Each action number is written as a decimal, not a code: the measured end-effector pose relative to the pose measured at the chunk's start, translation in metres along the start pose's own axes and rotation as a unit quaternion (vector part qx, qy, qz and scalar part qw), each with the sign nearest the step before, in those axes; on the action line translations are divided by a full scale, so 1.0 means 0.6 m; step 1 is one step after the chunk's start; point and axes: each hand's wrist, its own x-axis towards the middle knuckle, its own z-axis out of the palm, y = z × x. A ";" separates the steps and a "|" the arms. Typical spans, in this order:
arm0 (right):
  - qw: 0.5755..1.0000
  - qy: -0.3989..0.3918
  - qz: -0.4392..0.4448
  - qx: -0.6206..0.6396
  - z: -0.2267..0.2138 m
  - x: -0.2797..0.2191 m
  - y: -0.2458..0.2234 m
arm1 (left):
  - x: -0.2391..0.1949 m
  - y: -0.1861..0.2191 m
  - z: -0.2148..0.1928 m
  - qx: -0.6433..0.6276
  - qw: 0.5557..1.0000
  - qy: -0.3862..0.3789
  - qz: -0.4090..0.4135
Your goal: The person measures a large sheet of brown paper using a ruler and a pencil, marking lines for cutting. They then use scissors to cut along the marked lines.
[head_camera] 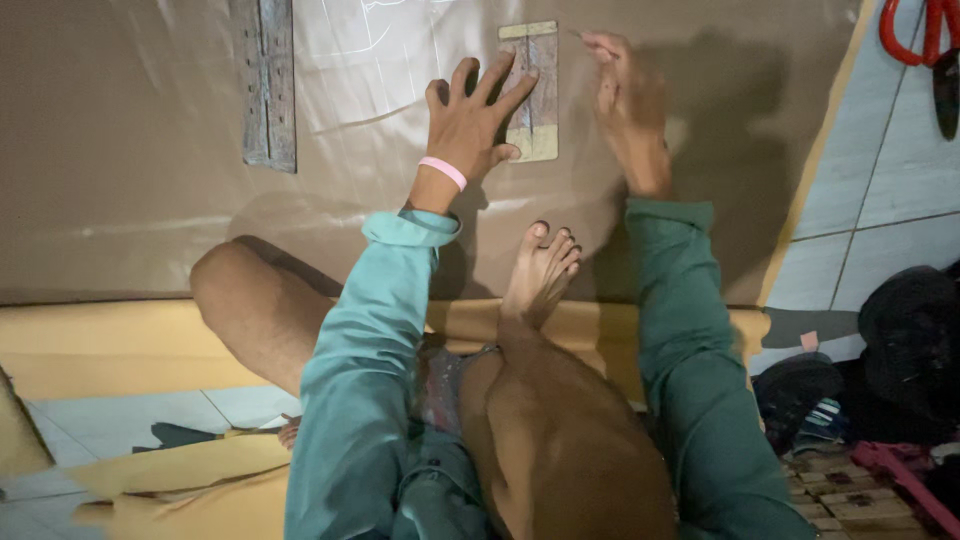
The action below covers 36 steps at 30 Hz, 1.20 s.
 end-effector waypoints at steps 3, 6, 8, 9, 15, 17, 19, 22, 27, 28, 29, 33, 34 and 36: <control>0.999 0.020 -0.045 -0.004 0.001 0.008 -0.013 | 0.003 -0.002 0.003 -0.001 1.000 0.003 -0.001; 0.996 -0.011 -0.086 -0.012 -0.012 -0.027 -0.039 | 0.001 -0.003 0.007 0.010 1.000 0.004 0.001; 0.987 -0.068 -0.114 -0.085 -0.038 -0.077 -0.063 | 0.000 -0.004 0.008 0.006 1.000 0.008 0.001; 0.988 -0.085 -0.117 -0.052 -0.054 -0.102 -0.073 | 0.002 -0.004 0.009 0.003 1.000 0.010 0.004; 0.965 -0.152 -0.181 0.117 -0.079 -0.159 -0.121 | 0.003 -0.006 0.012 -0.021 1.000 -0.009 -0.007; 0.965 -0.137 -0.200 0.100 -0.062 -0.145 -0.131 | 0.003 -0.006 0.013 -0.010 1.000 0.007 -0.006; 0.976 -0.106 -0.188 0.036 -0.058 -0.130 -0.133 | 0.005 -0.007 0.014 -0.007 1.000 0.013 -0.005; 0.956 -0.080 -0.277 0.055 -0.083 -0.126 -0.125 | 0.001 -0.005 0.016 -0.020 1.000 0.003 -0.010; 0.993 -0.088 -0.038 0.068 -0.107 -0.076 -0.136 | 0.005 -0.004 0.010 -0.051 0.998 0.000 -0.030; 0.988 -0.103 0.008 0.111 -0.099 -0.053 -0.143 | 0.009 -0.003 0.009 -0.056 0.998 -0.007 -0.036; 0.993 -0.051 -0.055 0.096 -0.091 -0.032 -0.152 | 0.009 -0.003 0.008 -0.060 0.997 -0.014 -0.041; 0.982 -0.039 -0.186 0.015 -0.085 0.001 -0.183 | 0.007 -0.004 0.002 -0.081 0.995 -0.016 -0.050; 0.979 -0.084 -0.186 -0.010 -0.090 -0.005 -0.188 | 0.007 -0.004 0.001 -0.054 0.998 -0.016 -0.036; 0.961 -0.111 -0.249 -0.042 -0.104 -0.029 -0.194 | 0.014 0.001 0.001 -0.004 1.000 -0.014 -0.016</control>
